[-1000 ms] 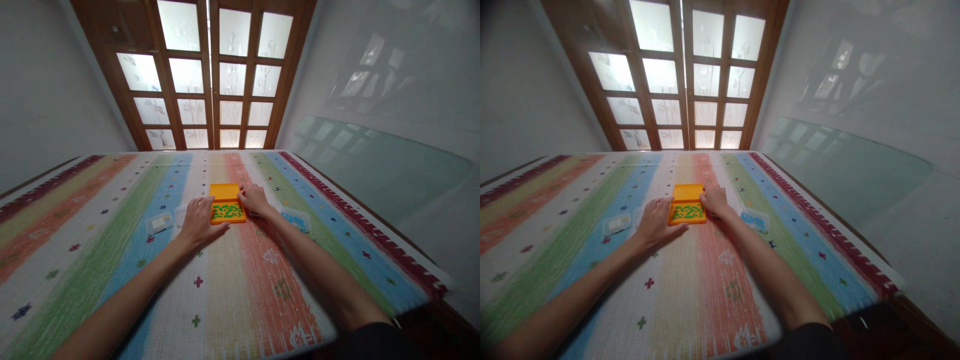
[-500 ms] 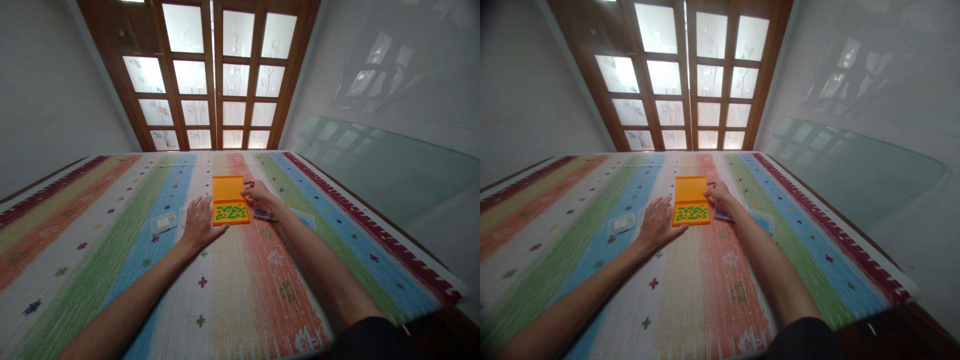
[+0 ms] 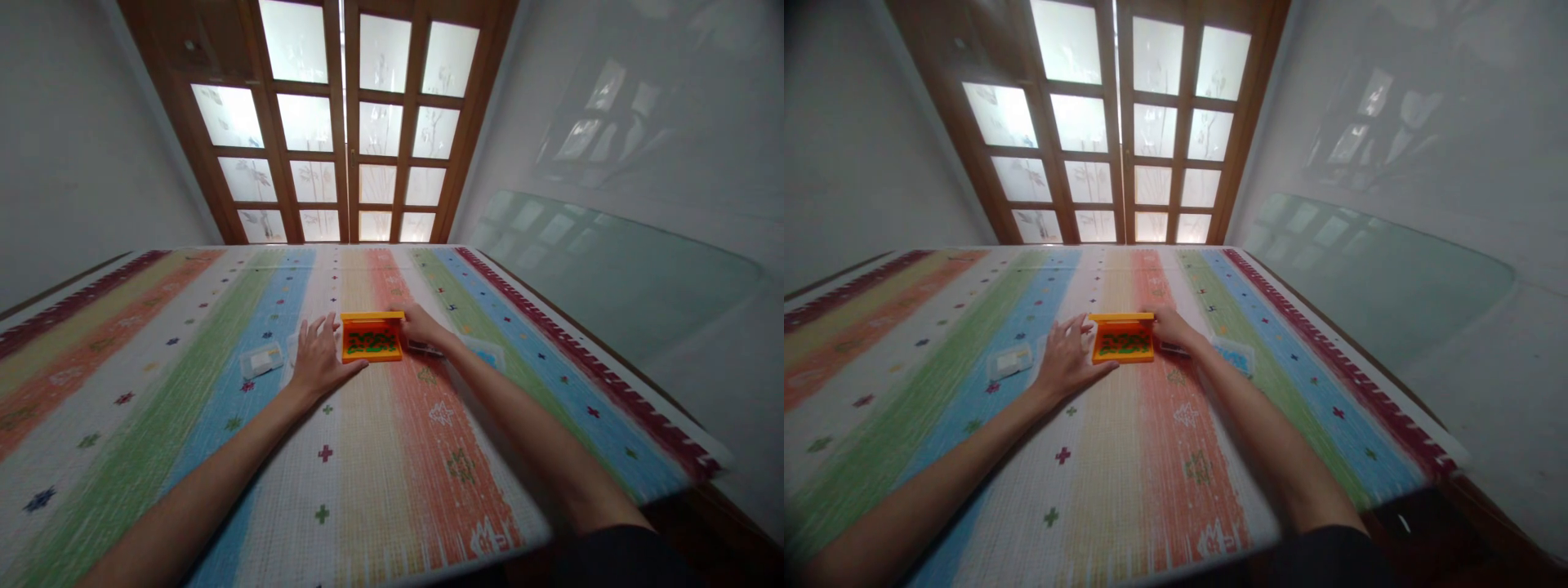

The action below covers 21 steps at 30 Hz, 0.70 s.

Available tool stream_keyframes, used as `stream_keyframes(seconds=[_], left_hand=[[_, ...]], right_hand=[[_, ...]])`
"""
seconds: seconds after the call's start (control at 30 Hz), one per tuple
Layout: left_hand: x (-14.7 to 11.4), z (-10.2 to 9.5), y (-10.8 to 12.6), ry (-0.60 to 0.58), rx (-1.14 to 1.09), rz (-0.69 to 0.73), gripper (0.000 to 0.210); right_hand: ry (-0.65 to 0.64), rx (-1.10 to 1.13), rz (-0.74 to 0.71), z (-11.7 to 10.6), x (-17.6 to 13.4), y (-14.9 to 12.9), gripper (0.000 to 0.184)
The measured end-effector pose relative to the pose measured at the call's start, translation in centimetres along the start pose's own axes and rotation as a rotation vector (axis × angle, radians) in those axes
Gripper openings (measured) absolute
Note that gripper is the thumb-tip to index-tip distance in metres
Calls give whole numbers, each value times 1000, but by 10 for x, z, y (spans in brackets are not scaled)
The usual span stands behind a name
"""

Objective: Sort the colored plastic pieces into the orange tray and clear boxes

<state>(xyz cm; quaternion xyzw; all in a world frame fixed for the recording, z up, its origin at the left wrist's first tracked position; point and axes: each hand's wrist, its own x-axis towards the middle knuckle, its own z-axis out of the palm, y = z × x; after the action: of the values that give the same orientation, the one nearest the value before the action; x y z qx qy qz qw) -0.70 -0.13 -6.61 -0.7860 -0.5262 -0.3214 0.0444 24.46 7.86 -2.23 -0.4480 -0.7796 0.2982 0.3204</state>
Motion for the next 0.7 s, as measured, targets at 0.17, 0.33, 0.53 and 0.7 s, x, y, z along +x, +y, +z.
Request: stream_keyframes(seconds=[0.17,0.33,0.53,0.7], left_hand=[[0,-4,4,3,-43,19,69],[2,-11,8,107,-110,21,77],[5,-19,7,132,-302,-2,100],[4,-29,10,42,-638,14,112]], right_hand=[[15,-52,4,3,-2,-2,19],[46,-40,16,-2,-1,-5,17],[56,31,25,-11,-6,-16,15],[20,194,9,-21,-30,-31,18]])
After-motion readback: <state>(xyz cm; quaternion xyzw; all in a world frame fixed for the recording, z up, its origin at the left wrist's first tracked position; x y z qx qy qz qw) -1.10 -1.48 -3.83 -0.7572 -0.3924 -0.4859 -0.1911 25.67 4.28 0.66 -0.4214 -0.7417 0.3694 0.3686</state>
